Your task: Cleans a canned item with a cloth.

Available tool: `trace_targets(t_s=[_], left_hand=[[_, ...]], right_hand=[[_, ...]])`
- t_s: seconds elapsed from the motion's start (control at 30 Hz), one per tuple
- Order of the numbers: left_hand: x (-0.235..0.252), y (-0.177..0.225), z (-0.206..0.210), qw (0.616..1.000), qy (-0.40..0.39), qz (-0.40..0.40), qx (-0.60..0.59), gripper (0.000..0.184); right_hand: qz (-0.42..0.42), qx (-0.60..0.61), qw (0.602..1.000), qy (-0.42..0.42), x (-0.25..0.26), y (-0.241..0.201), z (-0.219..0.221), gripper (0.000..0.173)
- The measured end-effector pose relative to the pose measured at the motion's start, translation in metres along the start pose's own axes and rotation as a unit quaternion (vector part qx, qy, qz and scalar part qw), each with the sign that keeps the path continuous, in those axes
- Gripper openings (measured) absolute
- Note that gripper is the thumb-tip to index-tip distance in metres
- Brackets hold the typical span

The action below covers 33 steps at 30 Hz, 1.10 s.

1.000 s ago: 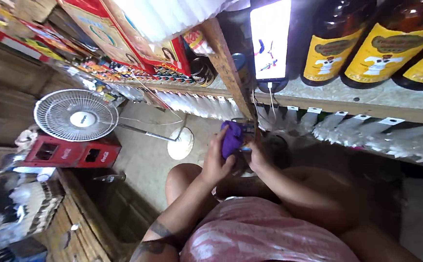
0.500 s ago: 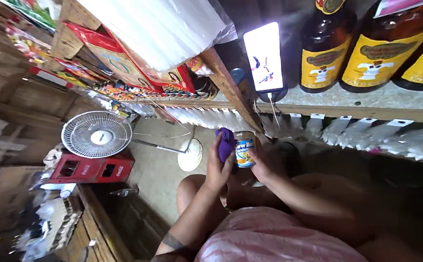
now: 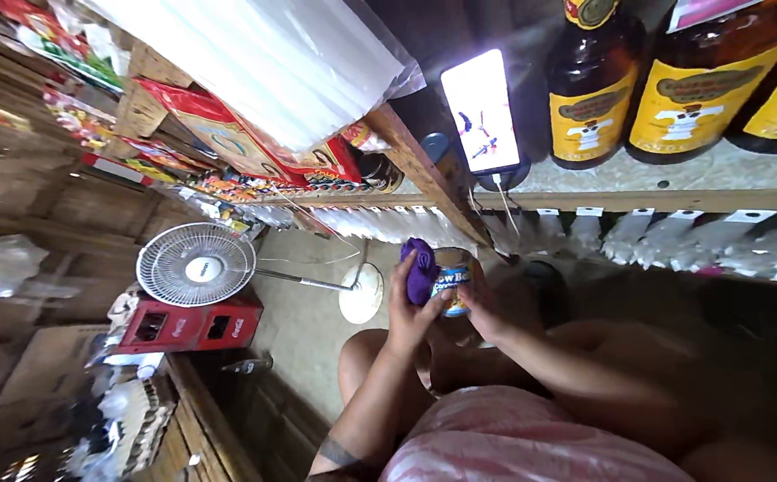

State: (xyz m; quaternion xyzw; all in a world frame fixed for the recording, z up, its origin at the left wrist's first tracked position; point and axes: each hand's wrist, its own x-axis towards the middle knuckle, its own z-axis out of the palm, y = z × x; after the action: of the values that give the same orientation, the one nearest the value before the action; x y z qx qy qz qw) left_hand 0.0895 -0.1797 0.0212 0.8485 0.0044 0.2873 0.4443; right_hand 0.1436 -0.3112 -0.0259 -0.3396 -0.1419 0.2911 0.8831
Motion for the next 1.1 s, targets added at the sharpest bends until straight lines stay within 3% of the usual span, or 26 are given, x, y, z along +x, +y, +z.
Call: trace_targets(t_s=[0.1, 0.17, 0.3, 0.5, 0.57, 0.67, 0.73, 0.77, 0.87, 0.9, 1.03, 1.1], left_hand=[[-0.001, -0.001, 0.004, 0.999, 0.018, 0.018, 0.047, 0.065], [0.0, -0.004, 0.002, 0.997, 0.018, 0.041, 0.065, 0.054], [0.001, -0.003, -0.005, 0.982, 0.003, 0.101, 0.158, 0.05], [-0.008, 0.008, 0.0, 0.932, -0.027, 0.213, 0.291, 0.046], [-0.005, 0.004, -0.004, 0.934, -0.021, 0.203, 0.293, 0.054], [0.003, -0.006, -0.012, 0.951, 0.005, 0.141, 0.274, 0.062], [0.003, -0.008, -0.014, 0.955, 0.011, 0.127, 0.267, 0.063], [0.0, -0.006, -0.014, 0.956, 0.007, 0.133, 0.263, 0.061], [-0.013, -0.002, -0.008, 0.947, -0.014, 0.172, 0.27, 0.052], [-0.016, -0.003, -0.007, 0.941, -0.019, 0.19, 0.28, 0.051], [-0.016, -0.012, -0.011, 0.945, -0.038, 0.17, 0.276, 0.054], [-0.012, -0.016, -0.016, 0.967, -0.035, 0.106, 0.228, 0.061]], right_hand=[[0.009, -0.016, 1.0, 0.005, -0.001, 0.0, 0.0, 0.13], [0.003, -0.014, 1.0, 0.003, 0.0, -0.001, -0.001, 0.125], [-0.017, -0.002, 1.0, 0.011, 0.002, 0.0, -0.003, 0.112], [0.059, 0.005, 0.997, 0.041, 0.001, -0.011, 0.0, 0.073], [0.074, 0.017, 0.997, 0.02, 0.002, -0.011, -0.002, 0.076], [0.099, 0.046, 0.994, -0.005, 0.001, -0.009, -0.003, 0.101], [0.123, 0.072, 0.99, -0.014, 0.001, -0.009, -0.002, 0.104], [0.133, 0.084, 0.987, -0.016, 0.001, -0.008, -0.003, 0.097], [0.147, 0.143, 0.979, 0.014, 0.001, -0.01, -0.002, 0.048], [0.151, 0.161, 0.975, 0.026, 0.001, -0.012, -0.002, 0.043], [0.155, 0.147, 0.977, 0.017, 0.004, -0.011, -0.005, 0.046], [0.161, 0.122, 0.979, -0.007, 0.002, -0.009, -0.004, 0.068]])
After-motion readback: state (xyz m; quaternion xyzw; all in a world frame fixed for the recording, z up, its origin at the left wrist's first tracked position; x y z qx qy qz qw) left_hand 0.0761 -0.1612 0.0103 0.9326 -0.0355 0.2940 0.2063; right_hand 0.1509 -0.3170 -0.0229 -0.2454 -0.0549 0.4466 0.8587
